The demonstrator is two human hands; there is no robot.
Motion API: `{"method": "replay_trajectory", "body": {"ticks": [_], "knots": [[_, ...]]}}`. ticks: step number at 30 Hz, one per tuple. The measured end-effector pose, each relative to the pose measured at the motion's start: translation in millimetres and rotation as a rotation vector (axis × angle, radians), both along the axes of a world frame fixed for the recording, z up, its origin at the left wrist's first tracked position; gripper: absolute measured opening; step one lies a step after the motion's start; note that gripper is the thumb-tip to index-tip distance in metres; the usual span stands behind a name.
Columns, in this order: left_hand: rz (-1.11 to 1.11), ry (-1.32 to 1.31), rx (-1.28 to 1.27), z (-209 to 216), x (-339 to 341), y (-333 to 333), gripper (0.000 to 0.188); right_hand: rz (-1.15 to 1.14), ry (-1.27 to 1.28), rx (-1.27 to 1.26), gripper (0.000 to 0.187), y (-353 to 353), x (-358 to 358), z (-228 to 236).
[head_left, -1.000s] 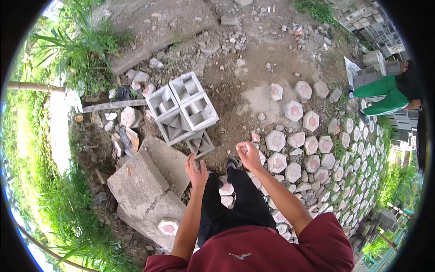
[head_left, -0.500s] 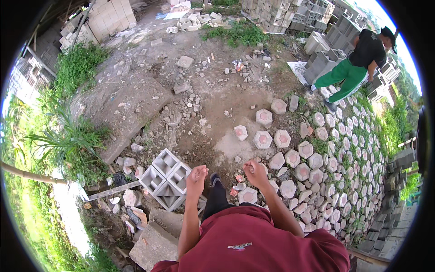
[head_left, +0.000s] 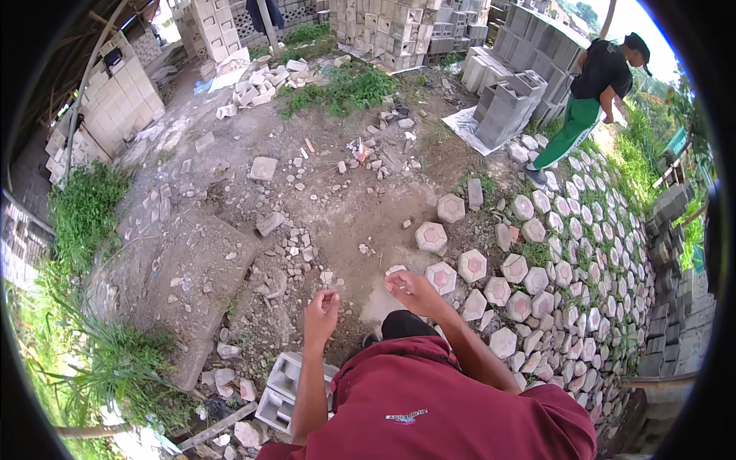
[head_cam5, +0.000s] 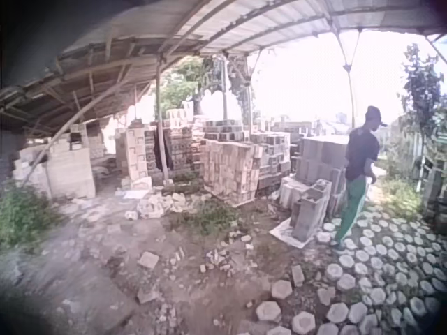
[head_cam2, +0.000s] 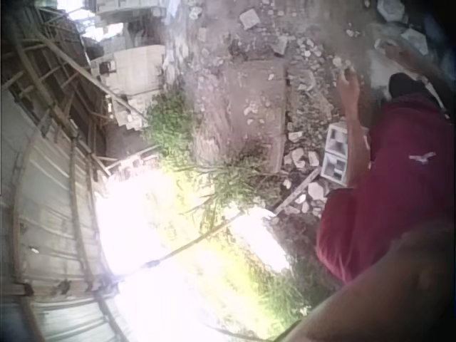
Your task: The person picks up concrete ventilation blocks one by one from a large pile and carries them to a different location, stacking them vertically on top of each other.
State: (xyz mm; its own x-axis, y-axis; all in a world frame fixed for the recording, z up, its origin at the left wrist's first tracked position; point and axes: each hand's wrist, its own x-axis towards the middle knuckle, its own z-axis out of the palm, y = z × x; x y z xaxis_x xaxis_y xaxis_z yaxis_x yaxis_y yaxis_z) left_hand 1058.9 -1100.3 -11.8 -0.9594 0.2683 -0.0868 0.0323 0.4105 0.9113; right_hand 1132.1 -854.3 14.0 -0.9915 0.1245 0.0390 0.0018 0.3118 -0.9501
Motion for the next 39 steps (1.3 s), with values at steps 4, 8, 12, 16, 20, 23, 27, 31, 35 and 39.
{"method": "replay_trajectory", "body": {"ticks": [4,8,12,16,20,23,27,31,35,39], "knots": [[-0.098,0.064,0.024,8.9,-84.4,42.1,0.029,-0.204,-0.128,-0.025,0.026,25.7,-46.4,-14.9],[-0.125,-0.091,0.146,0.5,-154.3,84.0,0.029,-0.288,-0.201,-0.044,0.027,64.4,-97.8,-56.7],[-0.045,-0.144,0.17,-44.4,-234.2,111.6,0.029,-0.263,-0.249,0.033,0.029,102.3,-195.0,-71.5],[-0.076,-0.133,0.145,-41.5,-344.1,174.0,0.028,-0.289,-0.207,0.043,0.029,159.7,-325.8,-83.0],[-0.155,-0.083,0.108,-24.9,-451.3,219.2,0.028,-0.265,-0.131,0.041,0.029,205.5,-448.8,-49.0],[-0.198,-0.056,0.034,-18.5,-526.0,251.1,0.028,-0.254,-0.092,0.024,0.028,231.5,-507.2,-39.0],[-0.156,-0.119,0.127,-47.5,-616.2,291.6,0.024,-0.249,-0.089,0.074,0.029,276.2,-562.9,-38.2],[-0.196,-0.16,0.153,-77.7,-700.3,356.4,0.027,-0.448,-0.168,-0.171,0.028,320.7,-611.0,-73.4],[-0.293,-0.104,0.11,-75.0,-809.9,431.7,0.028,-0.577,-0.115,-0.386,0.028,376.9,-686.4,-89.6],[-0.496,-0.003,0.024,-47.1,-918.2,522.3,0.025,-0.707,-0.124,-0.363,0.03,445.5,-771.5,-78.0]]}}
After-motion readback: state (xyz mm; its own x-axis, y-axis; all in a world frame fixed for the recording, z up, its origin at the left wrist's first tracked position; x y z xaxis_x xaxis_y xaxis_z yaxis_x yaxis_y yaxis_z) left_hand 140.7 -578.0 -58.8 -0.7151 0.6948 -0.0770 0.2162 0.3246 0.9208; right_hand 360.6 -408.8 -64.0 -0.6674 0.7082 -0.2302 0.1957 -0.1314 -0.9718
